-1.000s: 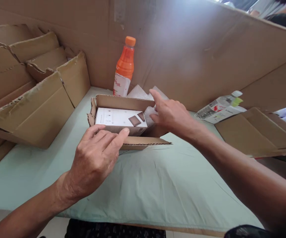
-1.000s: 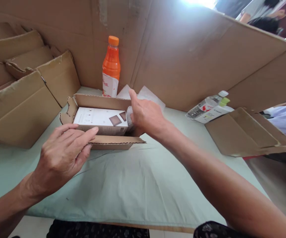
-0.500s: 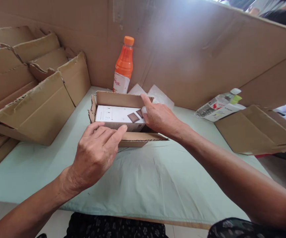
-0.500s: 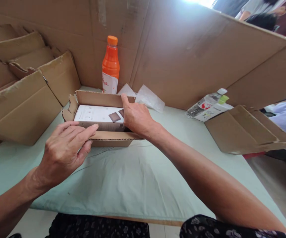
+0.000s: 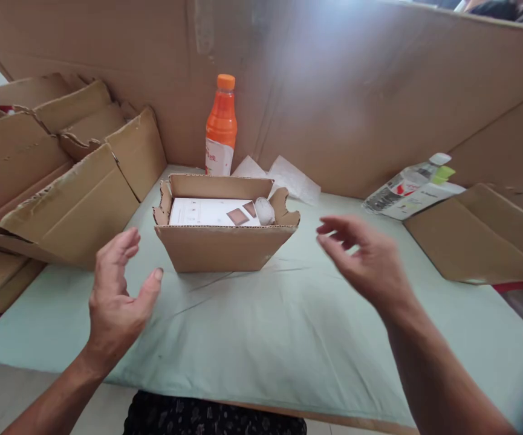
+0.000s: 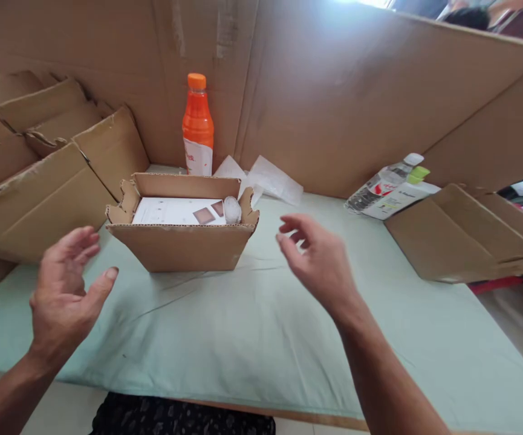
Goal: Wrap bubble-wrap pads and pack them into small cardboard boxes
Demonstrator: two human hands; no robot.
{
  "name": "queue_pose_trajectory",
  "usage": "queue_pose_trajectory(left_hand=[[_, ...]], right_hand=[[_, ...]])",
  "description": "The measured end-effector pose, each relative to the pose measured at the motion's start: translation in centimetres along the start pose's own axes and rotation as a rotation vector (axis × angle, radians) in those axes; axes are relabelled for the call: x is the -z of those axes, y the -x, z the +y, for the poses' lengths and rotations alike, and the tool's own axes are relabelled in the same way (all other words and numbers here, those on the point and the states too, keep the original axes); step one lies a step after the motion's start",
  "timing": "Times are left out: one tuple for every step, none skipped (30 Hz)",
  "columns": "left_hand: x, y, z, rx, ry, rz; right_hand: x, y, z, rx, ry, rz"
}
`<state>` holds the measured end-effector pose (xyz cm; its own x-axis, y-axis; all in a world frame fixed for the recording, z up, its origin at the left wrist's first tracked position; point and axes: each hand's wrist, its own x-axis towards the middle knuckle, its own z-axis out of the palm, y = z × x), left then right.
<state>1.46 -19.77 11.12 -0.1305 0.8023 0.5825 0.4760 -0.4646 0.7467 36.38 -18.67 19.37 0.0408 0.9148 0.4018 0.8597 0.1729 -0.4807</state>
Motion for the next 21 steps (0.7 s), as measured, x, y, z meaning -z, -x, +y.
queue_pose_trajectory(left_hand=[[0.0, 0.3, -0.9, 0.146, 0.07, -0.034], [-0.2, 0.4, -1.6, 0.271, 0.13, -0.076], [-0.6, 0.3, -2.1, 0.365, 0.18, -0.105], [-1.2, -0.1, -2.5, 0.425, 0.216, -0.118], [-2.0, -0.6, -2.6, 0.458, 0.237, -0.117], [-2.9, -1.3, -2.6, 0.473, 0.245, -0.109], [-3.9, -2.0, -2.4, 0.477, 0.246, -0.1], [-4.9, -2.6, -2.0, 0.47, 0.25, -0.091], [-6.0, -3.2, -1.6, 0.456, 0.261, -0.092], [-7.1, -3.5, -1.1, 0.441, 0.287, -0.11], [-8.1, -3.7, -0.7, 0.425, 0.324, -0.14], [-8.9, -3.7, -0.5, 0.412, 0.365, -0.175], [-9.6, -3.6, -0.3, 0.405, 0.401, -0.208], [-10.0, -3.5, -0.4, 0.405, 0.429, -0.237], [-10.2, -3.4, -0.8, 0.407, 0.448, -0.255], [-10.1, -3.5, -1.4, 0.407, 0.46, -0.258], [-9.8, -3.8, -2.3, 0.401, 0.469, -0.248], [-9.3, -4.3, -3.3, 0.39, 0.478, -0.222], [-8.7, -5.1, -4.5, 0.38, 0.484, -0.18], [-8.1, -6.2, -5.7, 0.377, 0.479, -0.123], [-7.4, -7.2, -6.7, 0.387, 0.451, -0.056]], right_hand=[[-1.2, 0.8, 1.0, -0.033, -0.077, -0.089], [-2.8, 1.4, 1.7, -0.054, -0.148, -0.177], [-4.6, 1.7, 2.0, -0.064, -0.202, -0.245], [-6.3, 1.6, 2.0, -0.07, -0.237, -0.285], [-7.7, 1.3, 1.7, -0.076, -0.261, -0.3], [-8.8, 0.9, 1.5, -0.084, -0.277, -0.297], [-9.4, 0.4, 1.3, -0.095, -0.284, -0.279], [-9.6, 0.0, 1.3, -0.109, -0.287, -0.25], [-9.3, -0.1, 1.5, -0.126, -0.284, -0.218], [-8.7, 0.0, 2.0, -0.148, -0.275, -0.186], [-8.0, 0.4, 2.6, -0.174, -0.256, -0.15], [-7.2, 1.1, 3.2, -0.202, -0.228, -0.114], [-6.5, 2.0, 3.7, -0.226, -0.199, -0.087], [-6.0, 3.2, 4.0, -0.239, -0.176, -0.068], [-5.9, 4.5, 4.0, -0.237, -0.166, -0.058], [-6.2, 5.8, 3.6, -0.217, -0.173, -0.056], [-6.8, 7.2, 2.9, -0.176, -0.195, -0.056], [-7.8, 8.4, 1.8, -0.116, -0.228, -0.052], [-8.9, 9.4, 0.6, -0.044, -0.262, -0.05], [-10.1, 10.1, -0.8, 0.033, -0.29, -0.059], [-11.1, 10.6, -2.1, 0.115, -0.312, -0.091]])
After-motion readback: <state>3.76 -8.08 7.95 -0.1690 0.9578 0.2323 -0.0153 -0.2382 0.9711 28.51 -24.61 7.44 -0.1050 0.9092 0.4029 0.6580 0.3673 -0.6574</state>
